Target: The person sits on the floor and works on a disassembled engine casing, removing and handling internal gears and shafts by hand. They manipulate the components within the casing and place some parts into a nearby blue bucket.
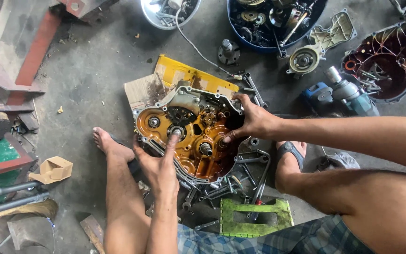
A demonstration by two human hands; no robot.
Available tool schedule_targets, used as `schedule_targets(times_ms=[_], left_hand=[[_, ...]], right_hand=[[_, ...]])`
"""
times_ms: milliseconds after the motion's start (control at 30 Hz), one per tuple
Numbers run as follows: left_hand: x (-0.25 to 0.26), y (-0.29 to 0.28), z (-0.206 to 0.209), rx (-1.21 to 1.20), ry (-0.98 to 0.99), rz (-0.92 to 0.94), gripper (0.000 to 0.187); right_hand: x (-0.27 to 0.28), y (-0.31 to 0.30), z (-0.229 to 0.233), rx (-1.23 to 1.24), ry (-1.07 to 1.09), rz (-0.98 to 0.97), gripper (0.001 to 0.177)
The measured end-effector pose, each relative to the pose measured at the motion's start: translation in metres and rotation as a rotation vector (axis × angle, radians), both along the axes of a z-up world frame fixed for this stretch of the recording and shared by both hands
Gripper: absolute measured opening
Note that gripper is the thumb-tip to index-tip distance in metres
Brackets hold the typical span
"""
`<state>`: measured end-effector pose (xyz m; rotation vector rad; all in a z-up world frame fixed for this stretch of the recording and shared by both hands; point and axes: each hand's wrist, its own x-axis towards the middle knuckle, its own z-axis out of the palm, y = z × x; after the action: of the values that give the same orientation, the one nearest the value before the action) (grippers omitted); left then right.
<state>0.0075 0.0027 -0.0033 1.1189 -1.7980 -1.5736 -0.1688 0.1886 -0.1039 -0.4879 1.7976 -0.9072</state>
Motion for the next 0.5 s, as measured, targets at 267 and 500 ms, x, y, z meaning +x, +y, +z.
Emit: schedule_targets(times_ms=[267,500], left_hand=[[0.008,-0.005,-0.006,0.114,0.061,0.002,0.083],[0.002,-0.004,0.008,0.108,0.044,-0.013,0.082]], right_hand=[[-0.001,0.000,-0.012,-0.011,0.015,0.014,0.134],[0.000,0.001,0.021,0.017,0.072,0.001,0.131]])
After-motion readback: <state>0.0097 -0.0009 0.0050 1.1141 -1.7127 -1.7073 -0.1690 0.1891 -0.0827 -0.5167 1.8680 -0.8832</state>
